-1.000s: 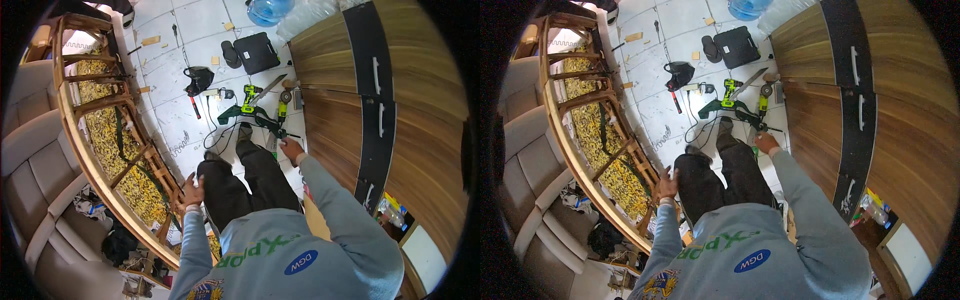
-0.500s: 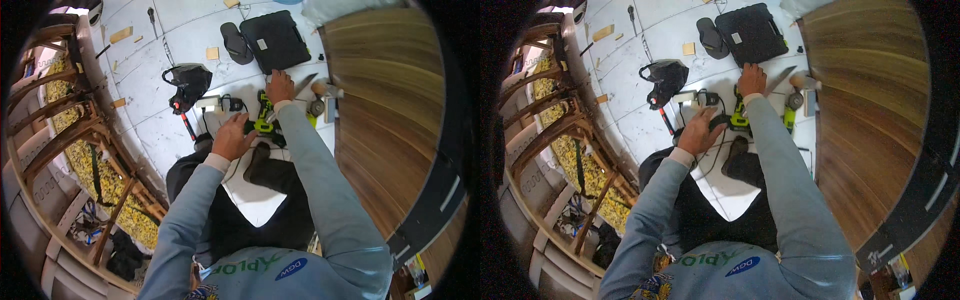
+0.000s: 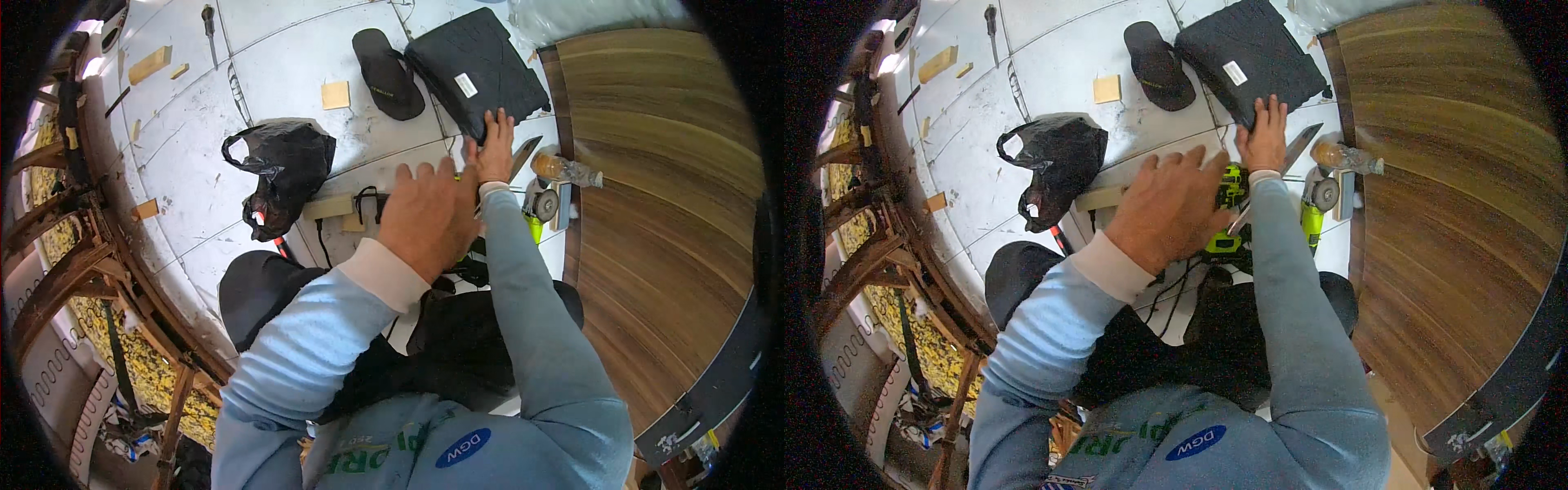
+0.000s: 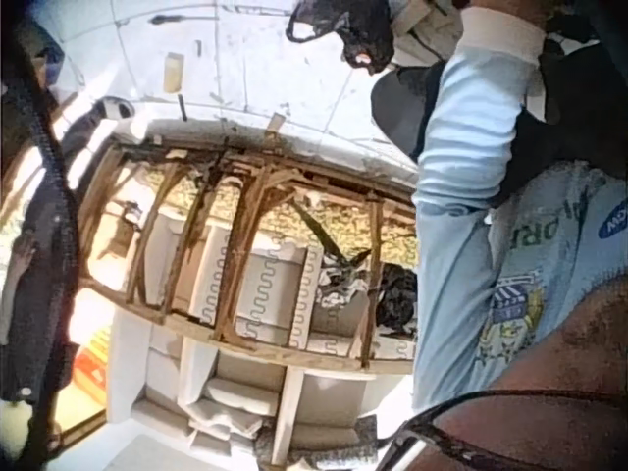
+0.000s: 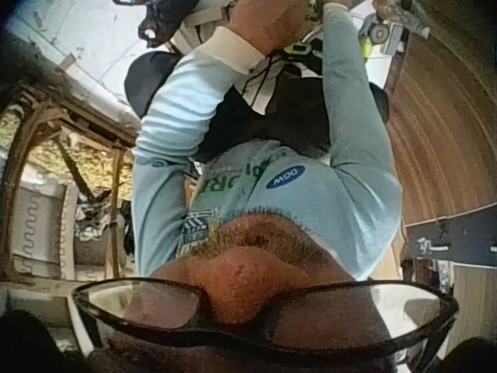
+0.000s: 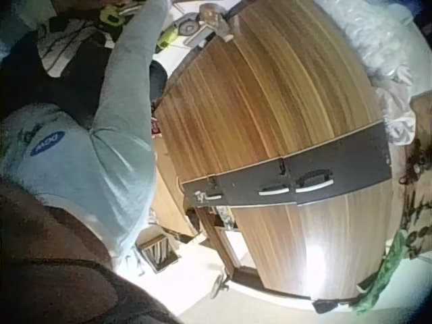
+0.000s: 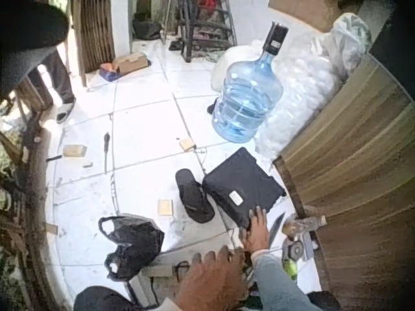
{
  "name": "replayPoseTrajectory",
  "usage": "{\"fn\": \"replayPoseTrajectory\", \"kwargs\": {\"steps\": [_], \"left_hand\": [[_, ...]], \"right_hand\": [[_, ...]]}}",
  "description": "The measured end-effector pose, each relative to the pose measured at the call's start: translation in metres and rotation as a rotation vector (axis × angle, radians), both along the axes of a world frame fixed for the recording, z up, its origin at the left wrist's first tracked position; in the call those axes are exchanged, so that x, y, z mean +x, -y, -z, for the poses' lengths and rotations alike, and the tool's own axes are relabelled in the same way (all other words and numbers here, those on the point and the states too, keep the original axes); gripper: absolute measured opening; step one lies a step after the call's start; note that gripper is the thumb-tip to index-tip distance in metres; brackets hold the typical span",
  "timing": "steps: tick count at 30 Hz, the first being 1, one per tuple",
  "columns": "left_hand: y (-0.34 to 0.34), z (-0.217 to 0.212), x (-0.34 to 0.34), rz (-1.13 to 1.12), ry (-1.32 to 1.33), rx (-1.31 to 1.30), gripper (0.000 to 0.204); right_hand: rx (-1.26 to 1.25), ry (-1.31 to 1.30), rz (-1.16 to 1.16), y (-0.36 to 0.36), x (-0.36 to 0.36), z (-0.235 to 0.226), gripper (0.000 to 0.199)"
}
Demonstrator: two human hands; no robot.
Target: The person uses a green electric jigsaw to cut a wooden frame piece in a cluttered room. They then place the cut piece aside and retrieve a small plastic bag containing screws from a storage box. The person opens the bag and prepares the screws for use.
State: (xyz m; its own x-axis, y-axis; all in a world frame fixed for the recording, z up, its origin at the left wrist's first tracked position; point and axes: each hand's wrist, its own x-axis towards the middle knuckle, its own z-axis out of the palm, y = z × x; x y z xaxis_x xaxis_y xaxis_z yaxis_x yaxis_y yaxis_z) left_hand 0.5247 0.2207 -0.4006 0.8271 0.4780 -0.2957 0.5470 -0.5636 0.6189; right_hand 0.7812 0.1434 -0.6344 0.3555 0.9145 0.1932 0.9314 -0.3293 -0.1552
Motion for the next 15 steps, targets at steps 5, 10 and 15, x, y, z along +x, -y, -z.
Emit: {"fn": "replayPoseTrajectory", "kwargs": {"steps": [5,10,15], "left_hand": [[0.009,0.012,-0.004,0.128,0.021,-0.024,0.065],[0.006,0.014,-0.014,0.134,0.025,0.024,0.062],[0.001,0.016,-0.018,0.095,0.027,0.030,0.060]], "right_hand": [[-0.130,0.144,0.093,-0.008,-0.005,-0.010,0.079],[-0.300,0.328,0.140,-0.017,-0.006,-0.009,0.083],[-0.205,0.234,0.065,-0.009,0.008,-0.006,0.086]]}}
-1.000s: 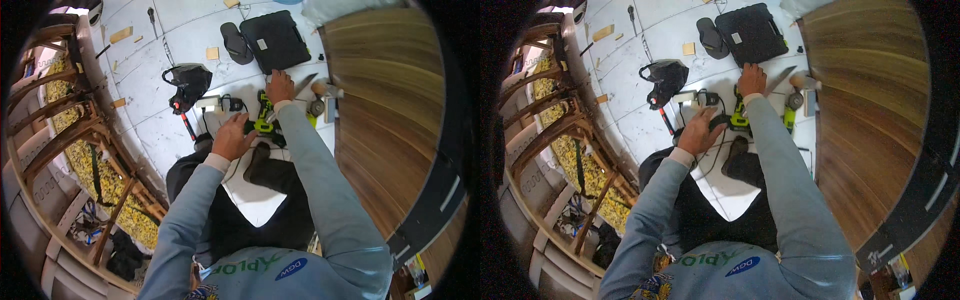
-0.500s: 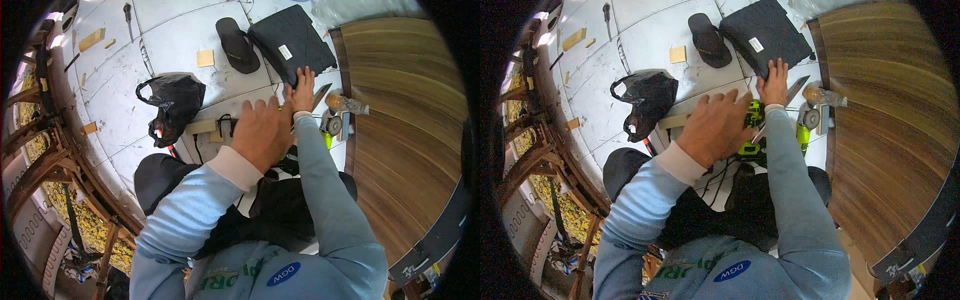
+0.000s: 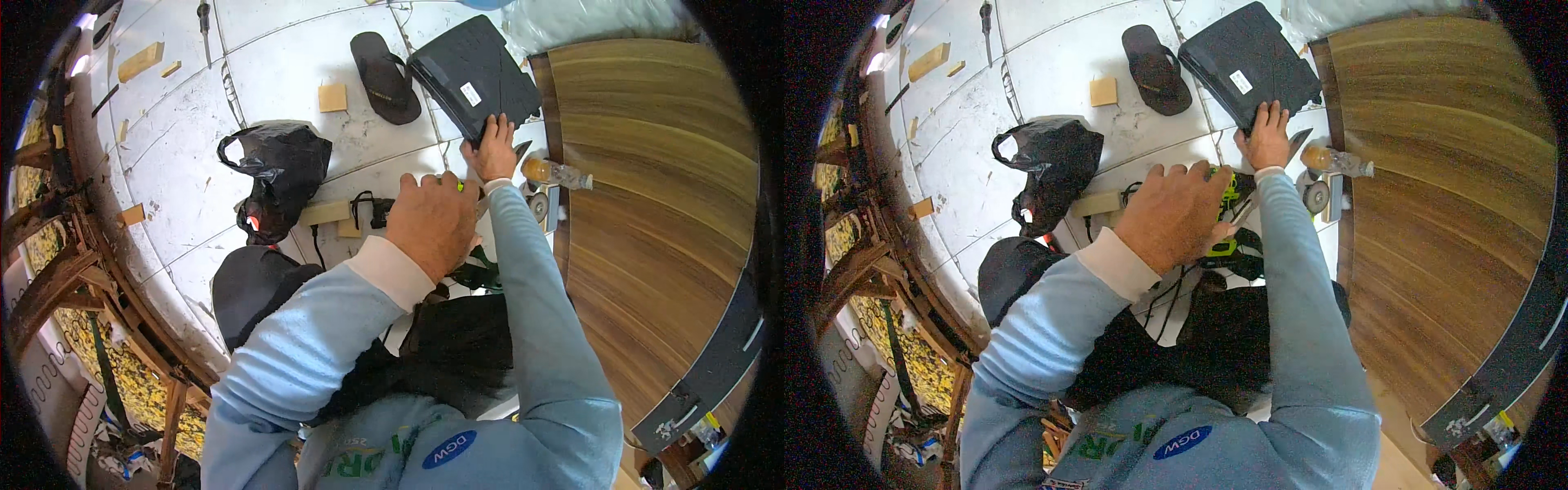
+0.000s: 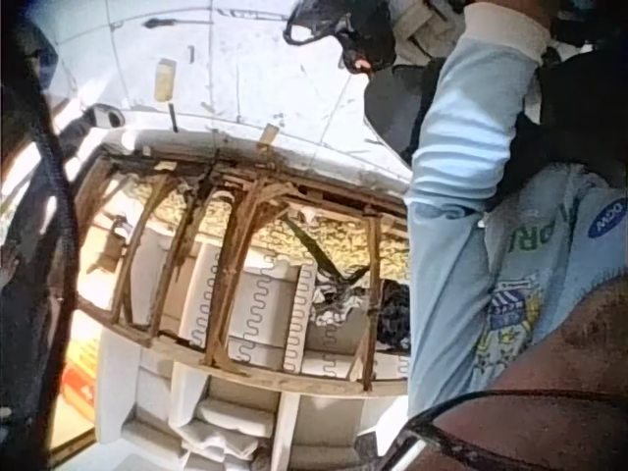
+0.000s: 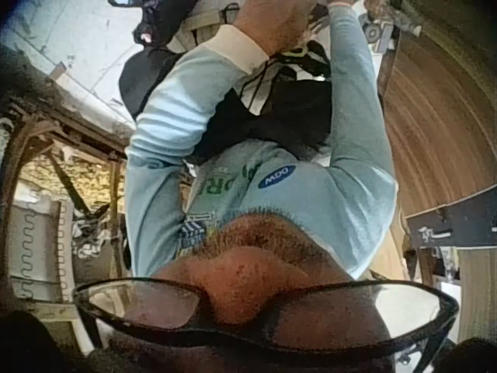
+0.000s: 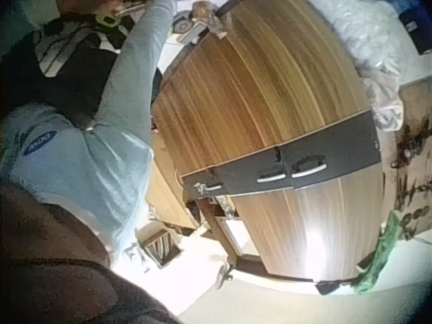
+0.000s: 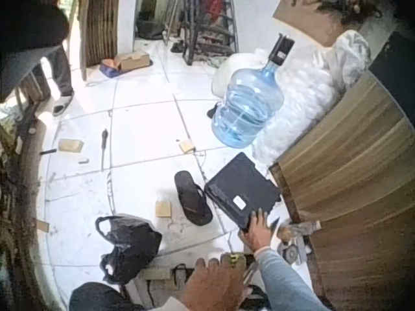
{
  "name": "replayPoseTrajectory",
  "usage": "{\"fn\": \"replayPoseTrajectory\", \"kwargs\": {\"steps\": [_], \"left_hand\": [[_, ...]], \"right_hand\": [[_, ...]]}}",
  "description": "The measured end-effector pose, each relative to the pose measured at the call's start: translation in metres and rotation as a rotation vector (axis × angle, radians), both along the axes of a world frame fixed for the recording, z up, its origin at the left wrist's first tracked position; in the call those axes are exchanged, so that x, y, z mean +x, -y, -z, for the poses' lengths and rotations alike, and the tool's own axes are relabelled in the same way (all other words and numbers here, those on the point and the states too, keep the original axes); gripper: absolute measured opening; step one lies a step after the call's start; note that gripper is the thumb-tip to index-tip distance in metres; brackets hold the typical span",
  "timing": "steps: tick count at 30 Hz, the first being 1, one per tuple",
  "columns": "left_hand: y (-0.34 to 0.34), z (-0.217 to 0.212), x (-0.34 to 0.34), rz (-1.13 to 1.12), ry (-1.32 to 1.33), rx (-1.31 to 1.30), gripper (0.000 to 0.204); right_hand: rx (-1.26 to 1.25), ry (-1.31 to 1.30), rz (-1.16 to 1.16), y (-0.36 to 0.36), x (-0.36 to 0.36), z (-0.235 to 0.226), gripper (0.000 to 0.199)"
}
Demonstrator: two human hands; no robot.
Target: The person uses a green electric jigsaw to cut a wooden frame piece in a cluttered room. They then place the cut piece aside and retrieve a small plastic bag containing screws from a storage box. The person opens the bag and prepares the screws for use.
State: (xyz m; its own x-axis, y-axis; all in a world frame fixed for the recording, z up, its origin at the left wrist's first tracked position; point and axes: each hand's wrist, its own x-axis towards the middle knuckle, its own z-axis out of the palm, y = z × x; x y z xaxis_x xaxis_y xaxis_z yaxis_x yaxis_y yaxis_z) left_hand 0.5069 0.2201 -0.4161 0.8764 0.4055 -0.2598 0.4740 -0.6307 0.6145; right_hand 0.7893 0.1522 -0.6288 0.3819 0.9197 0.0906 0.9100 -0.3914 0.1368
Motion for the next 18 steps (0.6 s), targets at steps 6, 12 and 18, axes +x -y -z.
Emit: {"fn": "replayPoseTrajectory", "kwargs": {"steps": [6,12,18], "left_hand": [[-0.004,-0.009,-0.001,-0.008,0.051,-0.014,0.066],[-0.008,-0.001,-0.011,0.015,0.056,-0.068,0.071],[-0.033,0.007,-0.012,-0.031,-0.006,-0.041,0.065]], "right_hand": [[0.199,-0.276,0.043,-0.010,0.039,-0.022,0.098],[0.338,-0.251,0.390,-0.039,-0.026,0.015,0.117],[0.129,-0.623,0.558,-0.116,-0.169,-0.047,0.095]]}}
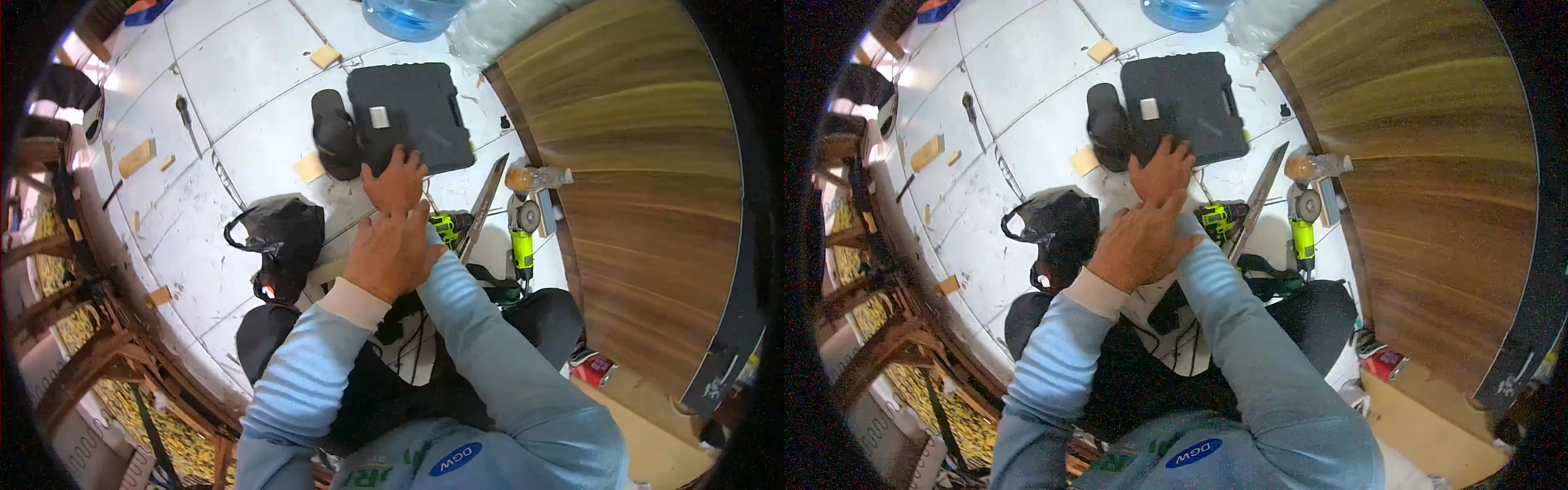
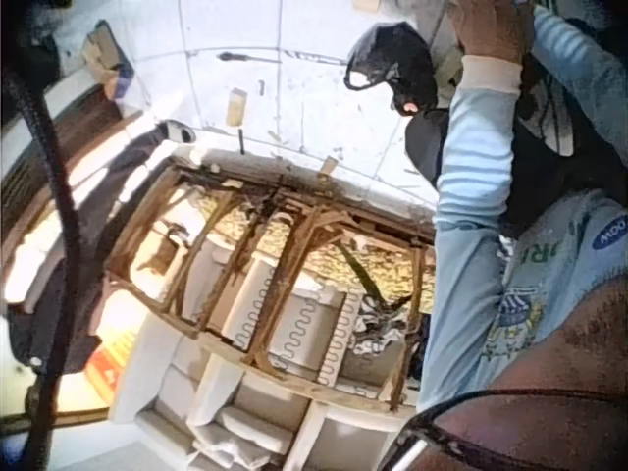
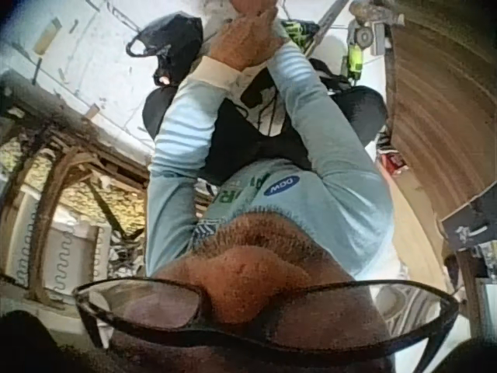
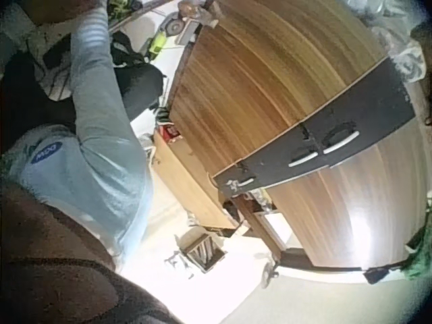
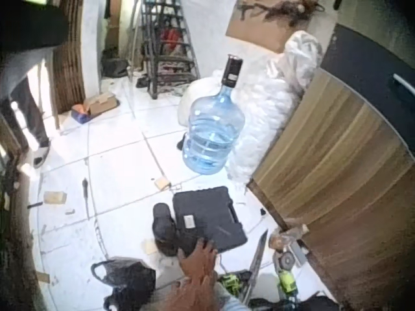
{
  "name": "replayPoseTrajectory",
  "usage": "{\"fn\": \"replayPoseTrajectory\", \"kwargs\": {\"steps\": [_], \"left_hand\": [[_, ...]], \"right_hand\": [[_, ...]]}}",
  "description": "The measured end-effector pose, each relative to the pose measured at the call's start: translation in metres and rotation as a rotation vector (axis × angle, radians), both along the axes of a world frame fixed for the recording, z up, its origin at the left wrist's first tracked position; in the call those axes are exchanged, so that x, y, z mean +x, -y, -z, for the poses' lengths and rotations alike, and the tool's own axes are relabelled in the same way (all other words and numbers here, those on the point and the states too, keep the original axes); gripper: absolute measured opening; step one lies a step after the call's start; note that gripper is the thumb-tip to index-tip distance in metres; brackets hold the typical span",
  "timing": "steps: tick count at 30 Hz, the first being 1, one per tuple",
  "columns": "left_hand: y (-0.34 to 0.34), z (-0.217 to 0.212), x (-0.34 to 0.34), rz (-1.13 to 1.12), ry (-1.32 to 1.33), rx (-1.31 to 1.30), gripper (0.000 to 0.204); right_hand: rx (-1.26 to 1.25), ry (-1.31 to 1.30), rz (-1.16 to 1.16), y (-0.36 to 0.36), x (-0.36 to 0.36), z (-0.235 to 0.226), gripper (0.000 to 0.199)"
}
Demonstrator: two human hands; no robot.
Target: The person uses a green electric jigsaw to cut a wooden frame piece in a cluttered room. They then place the cut piece aside and retrieve a small plastic bag containing screws from a storage box. The person opens the bag and prepares the screws for use.
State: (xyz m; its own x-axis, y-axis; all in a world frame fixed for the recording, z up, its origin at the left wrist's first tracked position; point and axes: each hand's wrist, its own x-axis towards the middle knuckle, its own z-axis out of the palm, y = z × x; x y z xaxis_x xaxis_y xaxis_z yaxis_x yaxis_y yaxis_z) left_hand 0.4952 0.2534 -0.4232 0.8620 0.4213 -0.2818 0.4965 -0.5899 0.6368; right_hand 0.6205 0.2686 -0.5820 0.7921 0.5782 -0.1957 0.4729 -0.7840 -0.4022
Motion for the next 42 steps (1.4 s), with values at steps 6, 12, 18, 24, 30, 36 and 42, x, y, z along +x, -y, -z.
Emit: {"fn": "replayPoseTrajectory", "kwargs": {"steps": [6,12,18,24,30,36,42], "left_hand": [[0.002,-0.005,0.009,0.017,0.094,0.030,0.064],[0.003,0.001,0.004,0.069,0.083,0.013,0.070],[0.004,0.013,0.018,0.093,0.156,-0.008,0.070],[0.001,0.006,0.011,0.037,0.126,0.029,0.068],[0.002,0.013,0.009,0.047,0.065,0.010,0.071],[0.000,0.019,0.007,0.039,0.021,0.063,0.073],[-0.005,0.052,0.019,0.021,-0.266,-0.003,0.068]], "right_hand": [[0.227,0.548,0.400,0.046,0.099,0.052,0.065],[0.381,-0.526,0.382,0.075,0.131,0.068,0.057],[0.033,-0.559,0.167,0.078,0.062,0.065,0.082],[0.558,-0.833,0.528,0.049,0.020,0.074,0.066],[0.758,-0.698,0.477,0.045,0.060,0.143,0.042],[0.403,-0.062,0.084,0.049,0.073,0.142,0.034],[0.528,-0.582,0.382,0.062,0.087,0.137,0.039]]}}
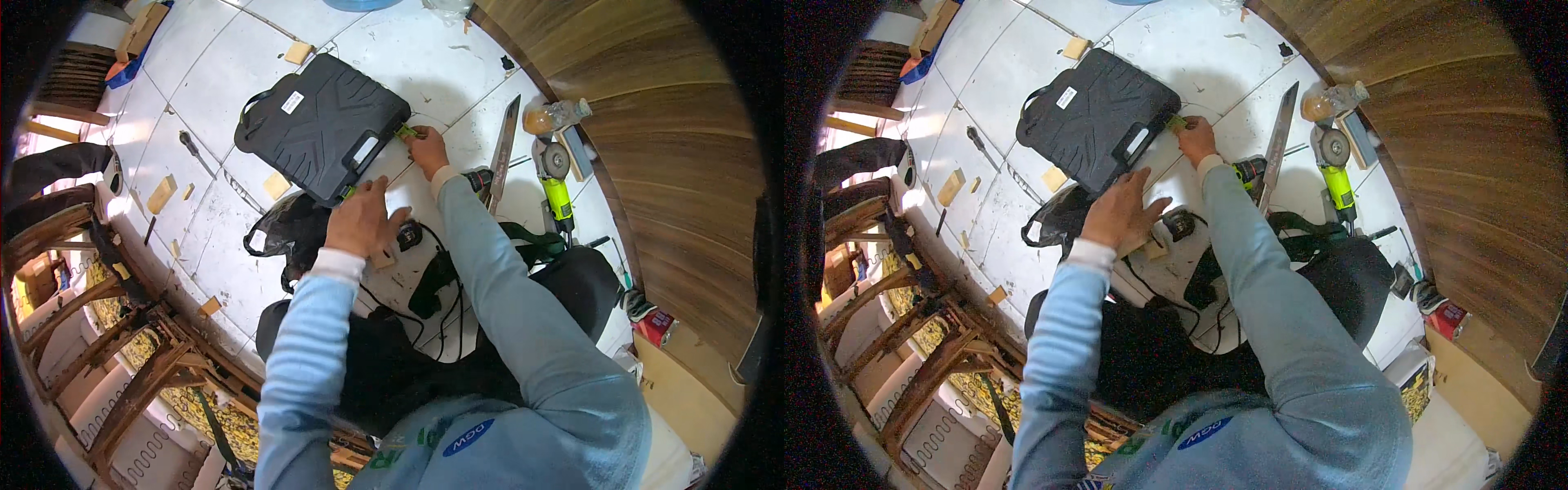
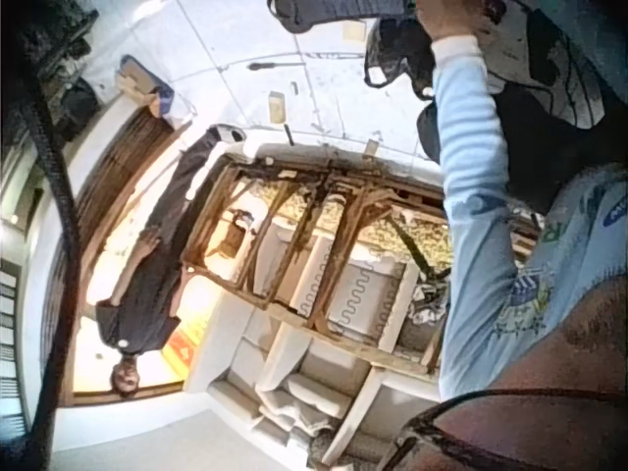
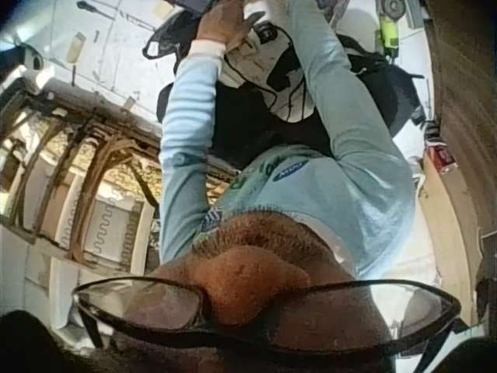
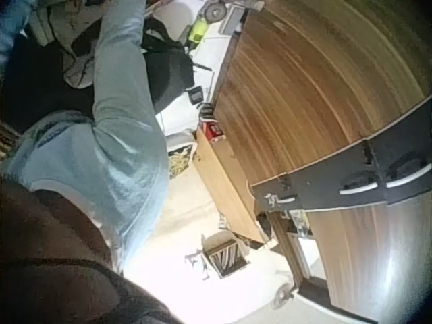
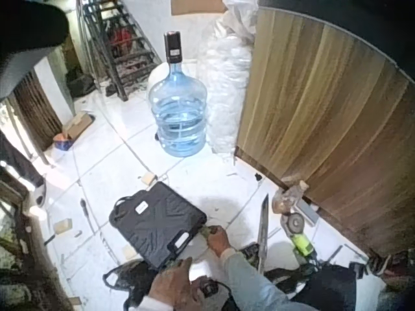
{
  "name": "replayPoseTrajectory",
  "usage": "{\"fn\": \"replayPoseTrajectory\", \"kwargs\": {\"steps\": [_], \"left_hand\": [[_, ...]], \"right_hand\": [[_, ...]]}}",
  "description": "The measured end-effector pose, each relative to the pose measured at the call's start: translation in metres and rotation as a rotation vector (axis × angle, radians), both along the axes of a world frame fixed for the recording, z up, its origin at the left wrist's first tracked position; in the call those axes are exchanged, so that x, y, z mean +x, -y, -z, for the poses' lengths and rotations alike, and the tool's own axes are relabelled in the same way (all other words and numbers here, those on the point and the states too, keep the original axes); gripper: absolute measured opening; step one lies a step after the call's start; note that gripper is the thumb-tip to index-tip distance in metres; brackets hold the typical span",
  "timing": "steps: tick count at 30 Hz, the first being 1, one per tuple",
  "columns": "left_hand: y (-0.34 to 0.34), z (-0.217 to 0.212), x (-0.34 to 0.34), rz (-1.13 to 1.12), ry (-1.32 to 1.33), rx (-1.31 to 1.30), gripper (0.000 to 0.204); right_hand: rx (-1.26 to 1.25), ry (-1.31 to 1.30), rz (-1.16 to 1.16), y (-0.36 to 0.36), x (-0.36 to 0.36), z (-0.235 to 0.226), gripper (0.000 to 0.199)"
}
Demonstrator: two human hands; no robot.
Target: The person uses a green electric jigsaw to cut a wooden frame piece in a cluttered room. They then place the cut piece aside and retrieve a small plastic bag containing screws from a storage box. The person opens the bag and prepares the screws for use.
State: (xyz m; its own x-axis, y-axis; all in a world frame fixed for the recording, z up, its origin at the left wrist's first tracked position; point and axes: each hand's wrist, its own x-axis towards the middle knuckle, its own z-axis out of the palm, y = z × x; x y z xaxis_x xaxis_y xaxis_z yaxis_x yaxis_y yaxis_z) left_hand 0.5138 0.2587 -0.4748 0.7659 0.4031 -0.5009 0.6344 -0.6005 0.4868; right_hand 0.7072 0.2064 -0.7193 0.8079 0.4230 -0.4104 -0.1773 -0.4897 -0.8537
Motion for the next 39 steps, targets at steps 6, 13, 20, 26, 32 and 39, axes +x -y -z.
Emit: {"fn": "replayPoseTrajectory", "kwargs": {"steps": [6,13,20,26,32,39], "left_hand": [[-0.037,0.141,0.039,-0.130,-0.097,0.370,0.038],[-0.037,0.146,0.064,-0.062,-0.107,0.529,0.025],[-0.073,0.028,0.049,0.010,-0.030,0.586,0.033],[-0.158,-0.032,0.029,-0.182,0.307,1.011,0.026],[-0.192,-0.011,0.009,-0.331,0.452,0.890,0.037],[-0.183,0.036,-0.118,-0.257,0.050,0.551,0.055]], "right_hand": [[0.125,-0.251,0.173,-0.025,-0.016,-0.020,0.041],[0.169,-0.174,0.196,0.008,0.012,0.021,0.024],[0.324,-0.523,0.415,-0.001,-0.008,-0.043,0.019],[0.313,-0.431,0.400,0.006,0.015,-0.036,0.018],[0.319,-0.301,0.454,0.036,0.072,-0.025,0.021],[0.364,-0.421,0.485,0.047,0.072,-0.031,0.028]]}}
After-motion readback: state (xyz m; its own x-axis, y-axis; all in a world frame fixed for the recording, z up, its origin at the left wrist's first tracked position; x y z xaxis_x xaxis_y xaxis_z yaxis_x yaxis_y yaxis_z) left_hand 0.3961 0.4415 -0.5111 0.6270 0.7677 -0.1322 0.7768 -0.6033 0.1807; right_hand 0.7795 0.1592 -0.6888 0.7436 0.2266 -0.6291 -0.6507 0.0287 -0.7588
